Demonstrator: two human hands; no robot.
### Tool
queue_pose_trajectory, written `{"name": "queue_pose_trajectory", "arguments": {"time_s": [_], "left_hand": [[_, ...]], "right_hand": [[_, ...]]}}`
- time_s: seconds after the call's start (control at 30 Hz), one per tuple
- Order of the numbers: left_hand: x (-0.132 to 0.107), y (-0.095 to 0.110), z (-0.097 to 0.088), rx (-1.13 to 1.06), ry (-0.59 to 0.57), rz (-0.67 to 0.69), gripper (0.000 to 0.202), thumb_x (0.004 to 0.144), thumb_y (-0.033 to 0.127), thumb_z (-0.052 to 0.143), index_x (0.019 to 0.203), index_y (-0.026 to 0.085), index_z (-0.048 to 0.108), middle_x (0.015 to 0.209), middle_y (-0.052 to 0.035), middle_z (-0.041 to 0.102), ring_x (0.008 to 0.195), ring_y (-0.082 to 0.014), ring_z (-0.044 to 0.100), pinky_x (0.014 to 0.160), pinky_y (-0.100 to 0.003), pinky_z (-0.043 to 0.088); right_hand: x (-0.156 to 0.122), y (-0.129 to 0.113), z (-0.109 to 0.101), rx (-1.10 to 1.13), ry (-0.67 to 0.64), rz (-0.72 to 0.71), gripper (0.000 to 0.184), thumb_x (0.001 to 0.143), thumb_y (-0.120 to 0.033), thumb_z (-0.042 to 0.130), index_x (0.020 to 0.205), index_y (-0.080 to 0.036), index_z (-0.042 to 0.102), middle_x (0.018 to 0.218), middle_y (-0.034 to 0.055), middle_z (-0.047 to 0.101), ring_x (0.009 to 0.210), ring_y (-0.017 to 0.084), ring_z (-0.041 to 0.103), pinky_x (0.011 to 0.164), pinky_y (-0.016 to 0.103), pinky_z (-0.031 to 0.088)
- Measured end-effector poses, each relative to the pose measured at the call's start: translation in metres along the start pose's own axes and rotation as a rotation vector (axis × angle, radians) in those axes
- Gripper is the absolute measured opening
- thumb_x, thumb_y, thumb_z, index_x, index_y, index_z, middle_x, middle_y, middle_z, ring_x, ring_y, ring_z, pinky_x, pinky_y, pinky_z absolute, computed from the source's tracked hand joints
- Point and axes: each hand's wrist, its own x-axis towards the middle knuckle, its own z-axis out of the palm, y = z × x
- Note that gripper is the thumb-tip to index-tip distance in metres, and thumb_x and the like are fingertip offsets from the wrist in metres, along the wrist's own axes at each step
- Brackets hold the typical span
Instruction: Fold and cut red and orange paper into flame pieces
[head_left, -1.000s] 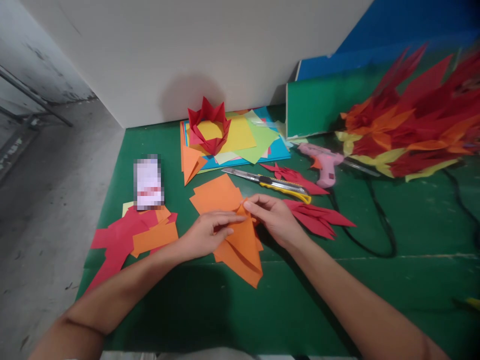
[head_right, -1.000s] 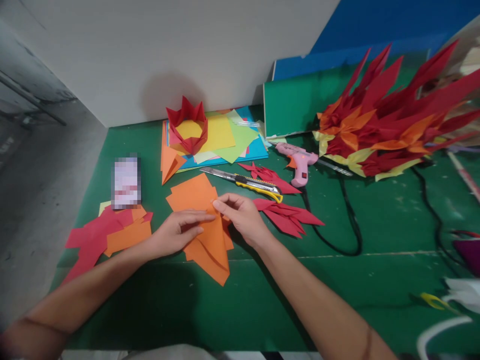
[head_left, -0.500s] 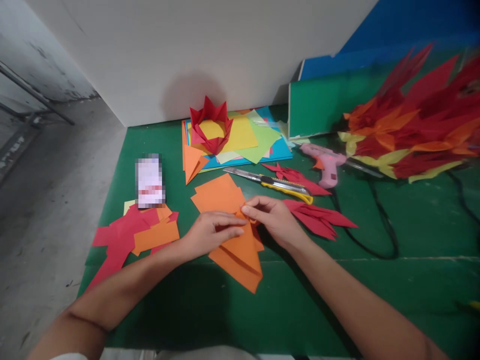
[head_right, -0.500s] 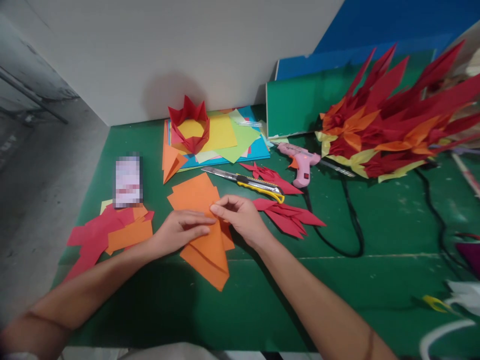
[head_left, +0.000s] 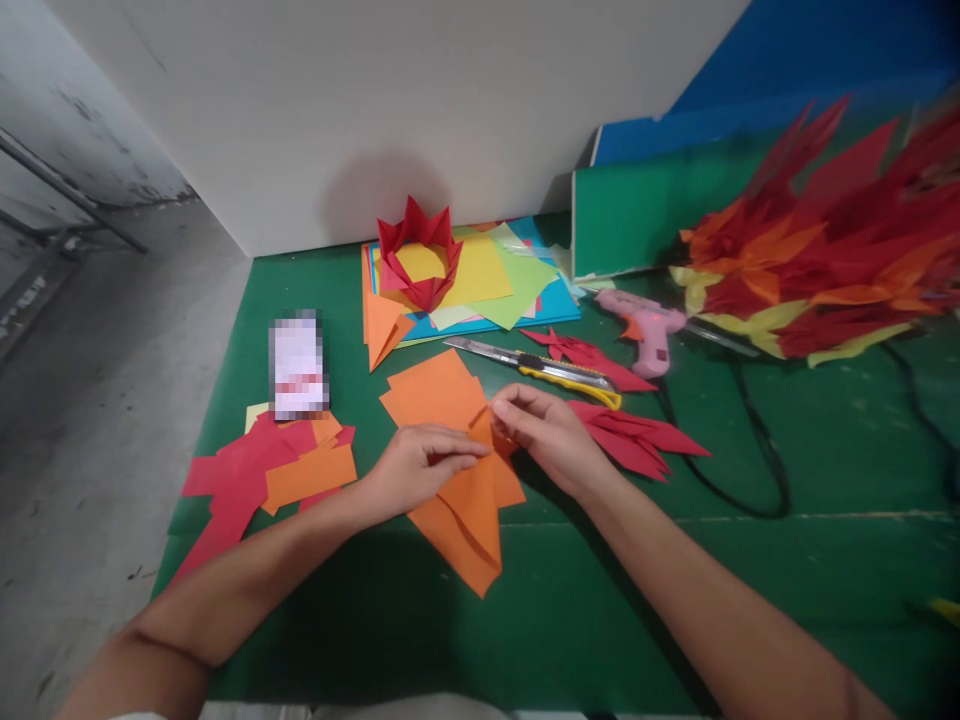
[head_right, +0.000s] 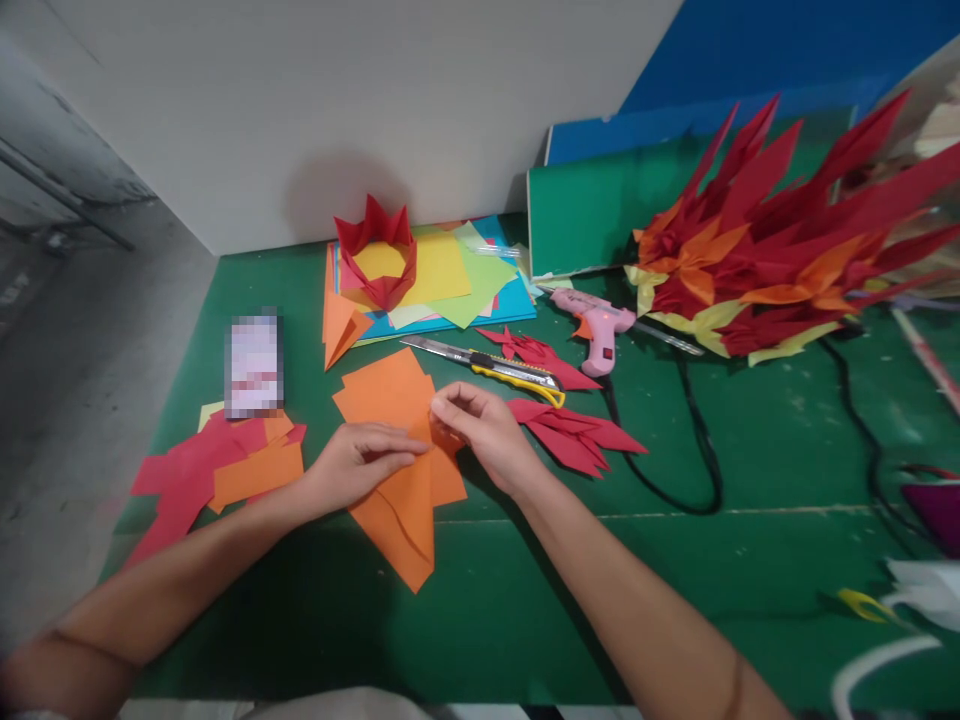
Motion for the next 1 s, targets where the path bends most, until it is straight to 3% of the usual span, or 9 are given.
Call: {"name": "queue_pose_trajectory", "arguments": {"time_s": [0.23, 0.4, 0.63, 0.87, 1.0], "left_hand": [[0.0011, 0.0028, -0.0033, -0.067, 0.018, -0.08, 0.023, 0.083, 0.018, 0.062, 0.103, 0.019, 0.072, 0.1, -0.0055, 0.073, 0.088, -0.0176, 0.068, 0.078, -0.027, 0.053], [-0.0001, -0.0002, -0.0004, -0.136, 0.025, -0.063, 0.02, 0.082, 0.019, 0.063, 0.1, 0.019, 0.073, 0.103, -0.0058, 0.073, 0.093, -0.0189, 0.068, 0.084, -0.028, 0.053], [-0.0004, -0.0006, 0.0005, -0.081, -0.047, -0.031, 0.022, 0.085, 0.017, 0.058, 0.101, 0.018, 0.072, 0.098, -0.0059, 0.073, 0.088, -0.0168, 0.068, 0.081, -0.026, 0.052], [-0.0004, -0.0014, -0.0012, -0.071, -0.087, 0.0, 0.025, 0.086, 0.018, 0.055, 0.106, 0.018, 0.07, 0.102, -0.0069, 0.072, 0.092, -0.0173, 0.067, 0.083, -0.028, 0.051], [0.0014, 0.0009, -0.0055, -0.103, -0.019, -0.061, 0.028, 0.086, 0.02, 0.056, 0.11, 0.02, 0.068, 0.109, -0.0061, 0.071, 0.1, -0.0198, 0.065, 0.089, -0.031, 0.051]], "right_hand": [[-0.0025, -0.0018, 0.0022, -0.158, -0.051, -0.01, 0.031, 0.076, -0.05, 0.067, 0.075, -0.02, 0.062, 0.066, -0.002, 0.056, 0.059, 0.01, 0.046, 0.056, 0.024, 0.036], [-0.0026, -0.0022, 0.0014, -0.216, -0.114, -0.028, 0.029, 0.074, -0.047, 0.069, 0.07, -0.019, 0.063, 0.072, 0.0002, 0.057, 0.066, 0.013, 0.048, 0.061, 0.025, 0.038], [-0.0033, -0.0013, 0.0013, -0.207, -0.168, -0.016, 0.032, 0.073, -0.046, 0.069, 0.063, -0.018, 0.057, 0.064, -0.0016, 0.053, 0.062, 0.011, 0.045, 0.059, 0.025, 0.037], [-0.0025, -0.0018, 0.003, -0.197, -0.152, -0.022, 0.033, 0.074, -0.045, 0.07, 0.062, -0.018, 0.055, 0.063, -0.0025, 0.051, 0.061, 0.01, 0.044, 0.06, 0.025, 0.036], [-0.0037, -0.0027, 0.0038, -0.209, -0.074, -0.05, 0.033, 0.081, -0.052, 0.06, 0.076, -0.019, 0.059, 0.066, -0.0025, 0.051, 0.061, 0.01, 0.044, 0.057, 0.025, 0.035]]}}
